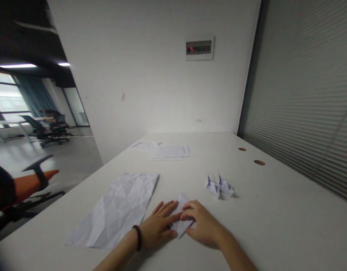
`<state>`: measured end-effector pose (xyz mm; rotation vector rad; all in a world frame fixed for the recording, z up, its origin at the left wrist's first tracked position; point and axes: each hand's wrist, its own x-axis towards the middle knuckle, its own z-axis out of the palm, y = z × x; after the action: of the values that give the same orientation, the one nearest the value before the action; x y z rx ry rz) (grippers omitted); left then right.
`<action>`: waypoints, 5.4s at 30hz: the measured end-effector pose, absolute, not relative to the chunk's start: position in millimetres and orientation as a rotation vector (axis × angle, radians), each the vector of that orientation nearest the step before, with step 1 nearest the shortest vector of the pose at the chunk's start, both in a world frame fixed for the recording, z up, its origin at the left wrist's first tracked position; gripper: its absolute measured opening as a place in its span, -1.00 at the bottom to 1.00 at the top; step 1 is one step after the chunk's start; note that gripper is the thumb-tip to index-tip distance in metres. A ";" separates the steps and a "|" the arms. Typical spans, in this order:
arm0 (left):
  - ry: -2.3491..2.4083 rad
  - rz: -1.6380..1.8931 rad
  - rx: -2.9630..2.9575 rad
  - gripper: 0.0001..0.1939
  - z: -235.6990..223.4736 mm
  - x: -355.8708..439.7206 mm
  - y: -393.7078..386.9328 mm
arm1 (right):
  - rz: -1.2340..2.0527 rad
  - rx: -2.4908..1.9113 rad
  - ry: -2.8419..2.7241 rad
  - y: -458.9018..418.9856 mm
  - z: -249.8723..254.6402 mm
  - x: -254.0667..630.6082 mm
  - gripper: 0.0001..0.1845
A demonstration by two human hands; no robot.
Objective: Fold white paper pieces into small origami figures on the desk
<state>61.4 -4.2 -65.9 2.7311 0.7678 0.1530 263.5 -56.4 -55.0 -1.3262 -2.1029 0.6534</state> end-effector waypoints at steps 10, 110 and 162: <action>0.787 0.216 2.740 -0.54 -60.0 59.2 4.5 | 0.836 -1.314 -1.991 -45.2 -66.6 278.4 -0.76; 0.777 0.569 2.544 -0.61 -65.0 67.8 2.7 | 0.424 -1.309 -2.220 -57.7 -56.3 241.8 -0.50; 1.073 0.581 2.545 -0.58 -61.7 67.8 9.5 | 0.447 -1.451 -2.013 -43.7 -57.8 266.9 -0.71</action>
<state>67.8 9.5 -61.7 2.5445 1.0725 0.5812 266.9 -43.7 -57.8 -1.4512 -2.0129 0.4470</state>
